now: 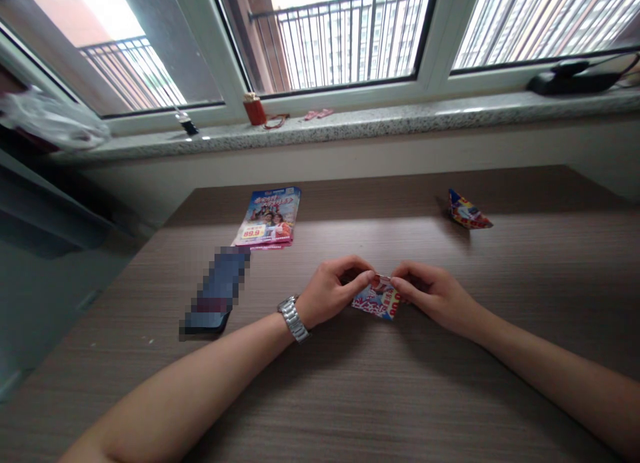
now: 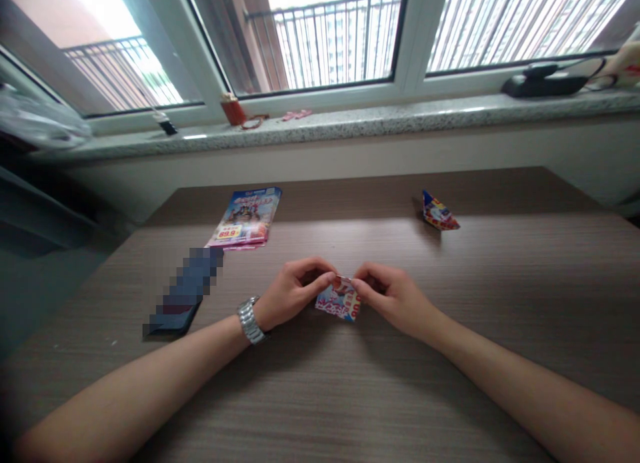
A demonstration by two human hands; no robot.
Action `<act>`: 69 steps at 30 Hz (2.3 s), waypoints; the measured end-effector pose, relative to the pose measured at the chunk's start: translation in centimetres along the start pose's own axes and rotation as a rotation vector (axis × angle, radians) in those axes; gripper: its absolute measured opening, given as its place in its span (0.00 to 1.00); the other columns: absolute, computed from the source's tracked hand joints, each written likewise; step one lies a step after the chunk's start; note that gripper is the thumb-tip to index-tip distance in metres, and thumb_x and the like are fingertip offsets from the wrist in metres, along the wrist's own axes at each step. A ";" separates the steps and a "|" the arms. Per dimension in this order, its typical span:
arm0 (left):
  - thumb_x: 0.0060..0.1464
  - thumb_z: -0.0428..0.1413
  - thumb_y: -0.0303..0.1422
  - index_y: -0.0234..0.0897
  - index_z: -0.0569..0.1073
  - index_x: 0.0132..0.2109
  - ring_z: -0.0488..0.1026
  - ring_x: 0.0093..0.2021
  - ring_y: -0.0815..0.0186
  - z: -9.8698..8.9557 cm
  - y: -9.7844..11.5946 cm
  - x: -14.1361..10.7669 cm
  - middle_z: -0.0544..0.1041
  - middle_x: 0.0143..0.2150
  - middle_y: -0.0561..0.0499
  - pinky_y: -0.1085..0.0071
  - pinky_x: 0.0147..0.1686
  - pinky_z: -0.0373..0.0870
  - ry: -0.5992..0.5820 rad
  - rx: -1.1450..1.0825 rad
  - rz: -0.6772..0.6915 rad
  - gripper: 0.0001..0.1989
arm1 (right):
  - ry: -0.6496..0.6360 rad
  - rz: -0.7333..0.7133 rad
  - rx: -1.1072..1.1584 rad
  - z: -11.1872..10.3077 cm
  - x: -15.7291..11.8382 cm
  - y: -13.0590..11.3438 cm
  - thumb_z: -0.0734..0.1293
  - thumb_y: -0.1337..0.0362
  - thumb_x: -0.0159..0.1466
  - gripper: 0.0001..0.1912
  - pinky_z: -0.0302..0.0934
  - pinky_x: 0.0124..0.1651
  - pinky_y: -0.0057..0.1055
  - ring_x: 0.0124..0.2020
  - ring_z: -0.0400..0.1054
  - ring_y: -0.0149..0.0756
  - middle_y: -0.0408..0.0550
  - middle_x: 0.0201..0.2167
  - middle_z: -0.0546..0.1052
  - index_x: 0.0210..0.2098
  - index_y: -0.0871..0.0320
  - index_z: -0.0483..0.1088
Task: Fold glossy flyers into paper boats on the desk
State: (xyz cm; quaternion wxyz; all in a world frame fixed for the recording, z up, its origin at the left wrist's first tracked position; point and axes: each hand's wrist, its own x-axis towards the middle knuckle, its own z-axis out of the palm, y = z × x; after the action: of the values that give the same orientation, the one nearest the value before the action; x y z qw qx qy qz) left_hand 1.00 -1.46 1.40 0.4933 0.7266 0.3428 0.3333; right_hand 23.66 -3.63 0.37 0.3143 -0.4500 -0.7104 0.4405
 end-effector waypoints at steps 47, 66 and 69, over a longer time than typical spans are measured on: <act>0.61 0.58 0.38 0.37 0.67 0.60 0.74 0.34 0.69 0.1 -0.8 -0.1 0.78 0.39 0.48 0.73 0.36 0.70 -0.048 -0.004 -0.015 0.22 | 0.060 0.049 0.044 -0.2 0.1 0.3 0.63 0.50 0.69 0.17 0.59 0.30 0.29 0.26 0.63 0.32 0.41 0.25 0.72 0.34 0.56 0.71; 0.61 0.52 0.25 0.35 0.74 0.52 0.73 0.41 0.68 0.1 -0.4 0.0 0.75 0.47 0.45 0.73 0.42 0.71 0.060 -0.026 0.140 0.14 | 0.196 0.121 0.209 -0.5 0.5 1.0 0.64 0.48 0.67 0.17 0.58 0.28 0.29 0.23 0.63 0.31 0.40 0.23 0.70 0.34 0.56 0.72; 0.54 0.49 0.18 0.35 0.76 0.50 0.72 0.41 0.68 -0.1 -0.2 0.0 0.75 0.45 0.47 0.73 0.42 0.71 0.067 0.029 0.177 0.19 | 0.211 0.114 0.227 -0.4 0.6 0.9 0.65 0.49 0.66 0.16 0.59 0.29 0.30 0.24 0.63 0.31 0.41 0.23 0.71 0.37 0.56 0.73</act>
State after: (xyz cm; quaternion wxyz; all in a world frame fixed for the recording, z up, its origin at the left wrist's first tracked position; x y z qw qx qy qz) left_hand 0.87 -1.38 1.25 0.4394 0.7497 0.2984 0.3948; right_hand 24.07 -2.73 -0.27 0.4102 -0.4950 -0.5925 0.4854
